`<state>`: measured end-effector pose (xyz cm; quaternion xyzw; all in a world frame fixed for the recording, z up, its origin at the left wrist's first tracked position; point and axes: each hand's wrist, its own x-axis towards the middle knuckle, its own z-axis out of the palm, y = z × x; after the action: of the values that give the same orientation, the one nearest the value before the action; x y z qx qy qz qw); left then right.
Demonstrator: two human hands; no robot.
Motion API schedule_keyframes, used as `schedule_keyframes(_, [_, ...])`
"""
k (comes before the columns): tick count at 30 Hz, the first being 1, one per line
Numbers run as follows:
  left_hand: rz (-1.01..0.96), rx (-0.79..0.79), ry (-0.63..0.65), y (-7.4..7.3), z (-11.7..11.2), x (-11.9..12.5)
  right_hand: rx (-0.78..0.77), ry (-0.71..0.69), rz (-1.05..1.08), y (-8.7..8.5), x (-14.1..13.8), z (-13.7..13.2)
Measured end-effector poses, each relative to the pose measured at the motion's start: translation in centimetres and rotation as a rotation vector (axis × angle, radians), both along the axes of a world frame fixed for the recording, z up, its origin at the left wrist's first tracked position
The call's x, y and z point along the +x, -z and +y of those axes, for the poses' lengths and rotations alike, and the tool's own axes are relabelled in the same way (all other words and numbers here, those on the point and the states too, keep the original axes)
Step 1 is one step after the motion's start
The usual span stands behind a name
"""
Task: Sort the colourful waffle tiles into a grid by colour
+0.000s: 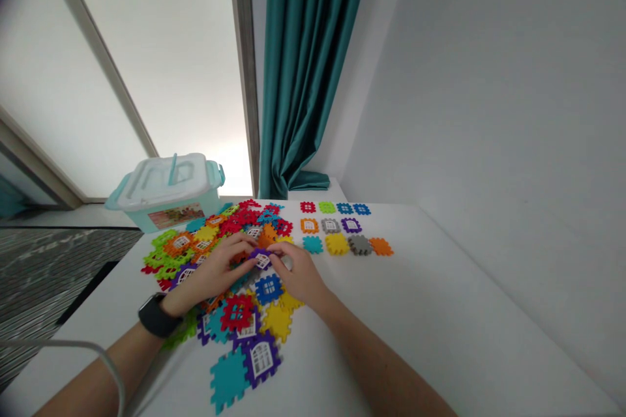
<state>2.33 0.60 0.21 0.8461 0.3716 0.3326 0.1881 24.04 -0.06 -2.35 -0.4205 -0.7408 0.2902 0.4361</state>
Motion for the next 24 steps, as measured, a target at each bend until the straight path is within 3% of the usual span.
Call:
schedule_keyframes(5, [-0.141,-0.092,-0.024,-0.5,-0.2,0.5,-0.048,0.02,0.066,-0.2,-0.2,-0.3])
schedule_keyframes(9, [-0.131,-0.088,-0.023,0.0,-0.4,0.8,-0.047,0.069,0.101,-0.5,-0.2,-0.4])
schedule_keyframes(18, [0.166,0.27,-0.063,1.1,-0.2,-0.2,-0.055,0.071,0.096,-0.8,0.0,-0.4])
schedule_keyframes(21, [0.141,0.295,-0.082,1.4,0.1,-0.4,0.044,0.069,0.05,-0.8,0.1,-0.4])
schedule_keyframes(24, [0.069,0.289,-0.105,1.6,0.4,-0.5,0.276,0.044,-0.071,-0.9,0.6,-0.4])
